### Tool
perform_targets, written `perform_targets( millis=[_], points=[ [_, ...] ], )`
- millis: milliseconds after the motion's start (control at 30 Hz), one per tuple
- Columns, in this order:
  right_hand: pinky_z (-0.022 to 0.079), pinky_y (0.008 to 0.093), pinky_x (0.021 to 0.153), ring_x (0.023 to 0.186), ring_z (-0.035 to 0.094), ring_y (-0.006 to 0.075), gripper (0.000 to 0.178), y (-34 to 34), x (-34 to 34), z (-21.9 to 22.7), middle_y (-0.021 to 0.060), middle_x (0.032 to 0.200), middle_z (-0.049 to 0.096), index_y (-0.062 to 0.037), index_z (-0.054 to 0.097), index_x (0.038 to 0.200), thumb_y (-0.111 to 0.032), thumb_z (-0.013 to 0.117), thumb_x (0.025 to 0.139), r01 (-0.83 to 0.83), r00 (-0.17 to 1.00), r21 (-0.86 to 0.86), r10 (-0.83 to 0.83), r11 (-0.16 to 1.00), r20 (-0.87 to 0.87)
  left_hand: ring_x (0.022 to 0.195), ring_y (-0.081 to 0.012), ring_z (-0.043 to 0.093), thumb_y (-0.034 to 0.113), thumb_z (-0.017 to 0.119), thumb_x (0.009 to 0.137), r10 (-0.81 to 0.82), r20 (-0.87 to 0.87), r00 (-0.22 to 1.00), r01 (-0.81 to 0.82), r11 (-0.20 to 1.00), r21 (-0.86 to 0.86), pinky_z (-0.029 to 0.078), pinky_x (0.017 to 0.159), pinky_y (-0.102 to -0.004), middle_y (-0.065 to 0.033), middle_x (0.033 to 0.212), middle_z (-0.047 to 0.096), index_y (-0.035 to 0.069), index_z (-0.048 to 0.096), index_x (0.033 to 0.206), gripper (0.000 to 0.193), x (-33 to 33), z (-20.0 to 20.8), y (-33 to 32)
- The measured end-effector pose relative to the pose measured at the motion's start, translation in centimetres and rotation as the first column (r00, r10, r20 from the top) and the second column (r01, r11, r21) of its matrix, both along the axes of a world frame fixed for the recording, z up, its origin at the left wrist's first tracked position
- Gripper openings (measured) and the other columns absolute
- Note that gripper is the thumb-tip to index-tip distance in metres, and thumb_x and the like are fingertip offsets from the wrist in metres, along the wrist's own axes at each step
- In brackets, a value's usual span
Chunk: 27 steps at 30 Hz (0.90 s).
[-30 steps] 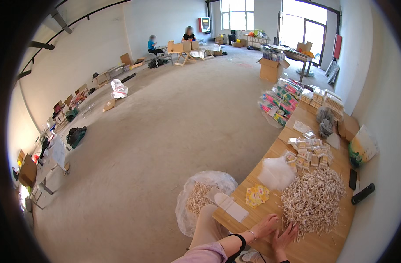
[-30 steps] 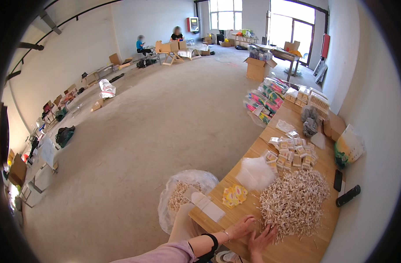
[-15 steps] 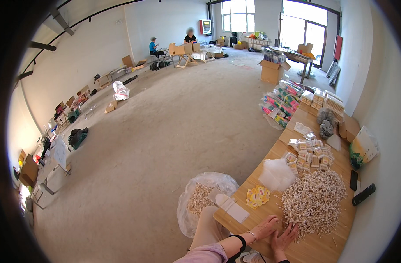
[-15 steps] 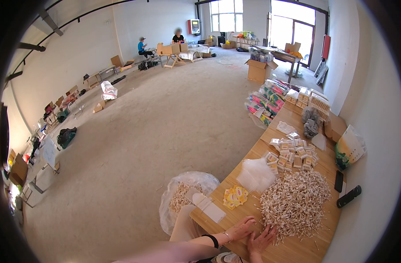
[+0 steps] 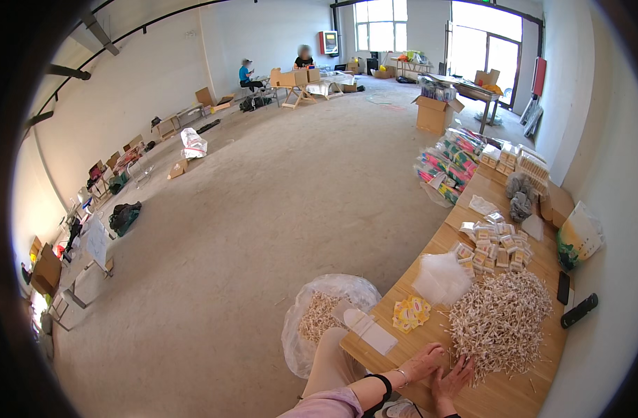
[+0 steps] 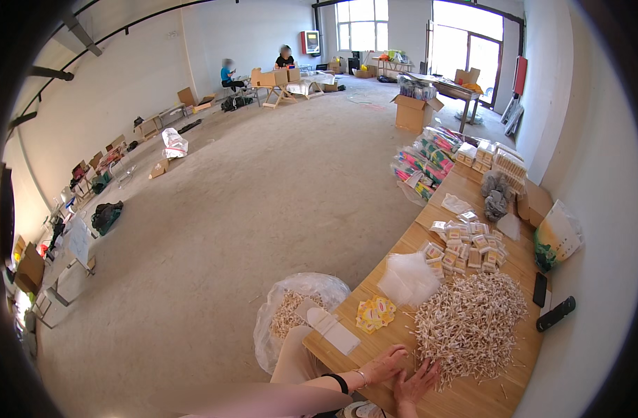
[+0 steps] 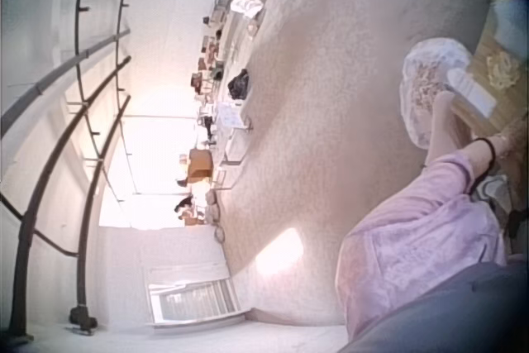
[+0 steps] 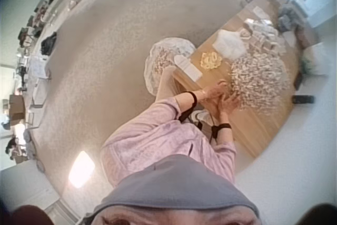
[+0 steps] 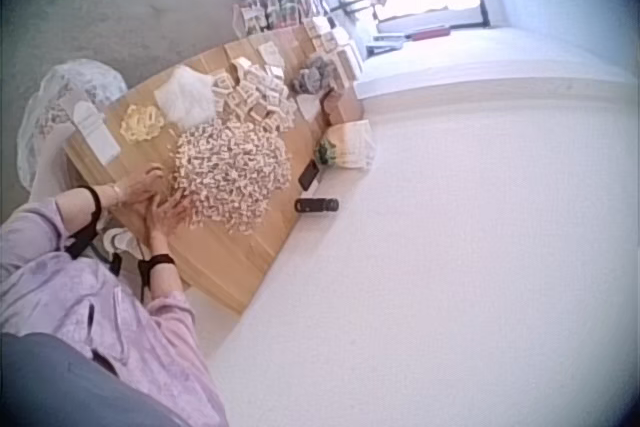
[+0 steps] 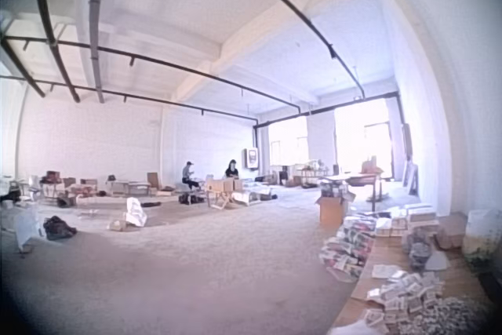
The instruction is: Manually organizing and packing cotton swabs into small plastic containers.
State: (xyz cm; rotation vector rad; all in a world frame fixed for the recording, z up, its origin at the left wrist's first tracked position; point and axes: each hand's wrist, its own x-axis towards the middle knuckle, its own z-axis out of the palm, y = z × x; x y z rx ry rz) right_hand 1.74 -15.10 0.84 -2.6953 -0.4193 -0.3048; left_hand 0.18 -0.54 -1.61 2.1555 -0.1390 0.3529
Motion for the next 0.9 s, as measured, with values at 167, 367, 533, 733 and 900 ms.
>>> perform_targets(
  millis=[167,367,533,733,900],
  points=[
    [0.015,0.0503,0.114,0.138,0.017,0.0409,0.083,-0.1,0.1,0.1,0.0215,0.151,0.016,-0.0057,0.024,0.144,-0.021,0.067,0.075,0.000,1.000,0.000,0.000,1.000,-0.005,0.123,-0.0391,0.039,0.007,0.068,0.077,-0.007,0.018,1.000,0.007,1.000,0.009,0.036,0.104,-0.0404,-0.0193,0.131,0.038,0.005,0.041,0.123,0.054,0.0,0.0,-0.1],
    [0.015,0.0507,0.113,0.137,0.017,0.0415,0.081,-0.1,0.4,-0.4,0.0216,0.151,0.016,-0.0065,0.025,0.144,-0.021,0.067,0.076,0.002,1.000,0.003,-0.002,1.000,0.009,0.123,-0.0393,0.039,0.007,0.068,0.076,0.016,0.013,1.000,-0.015,1.000,-0.008,0.037,0.104,-0.0404,-0.0195,0.131,0.038,0.005,0.041,0.124,0.056,0.2,0.2,-0.1],
    [0.016,0.0510,0.113,0.137,0.018,0.0421,0.081,-0.1,0.5,-0.3,0.0217,0.150,0.017,-0.0065,0.025,0.144,-0.021,0.066,0.076,-0.008,1.000,0.003,0.007,1.000,0.020,0.123,-0.0391,0.039,0.008,0.069,0.076,0.014,0.015,1.000,-0.014,1.000,-0.004,0.036,0.104,-0.0401,-0.0195,0.131,0.038,0.005,0.041,0.125,0.056,0.3,0.2,0.0],
    [0.016,0.0512,0.113,0.137,0.018,0.0422,0.081,-0.2,-0.3,-0.1,0.0222,0.150,0.017,-0.0064,0.024,0.144,-0.022,0.067,0.076,0.004,1.000,-0.001,-0.004,1.000,-0.003,0.124,-0.0390,0.038,0.007,0.068,0.076,0.011,0.011,1.000,-0.011,1.000,0.001,0.036,0.104,-0.0400,-0.0191,0.132,0.038,0.005,0.040,0.125,0.057,-0.3,0.1,-0.3],
    [0.015,0.0519,0.113,0.137,0.019,0.0427,0.078,-0.7,-0.8,-1.0,0.0234,0.150,0.018,-0.0039,0.026,0.143,-0.029,0.063,0.079,-0.018,1.000,-0.031,0.018,0.999,0.018,0.126,-0.0384,0.038,0.011,0.068,0.076,-0.026,0.170,0.985,-0.014,0.972,0.233,0.034,0.107,-0.0398,-0.0195,0.133,0.039,0.006,0.044,0.126,0.055,0.2,-3.0,-0.2]
  ],
)
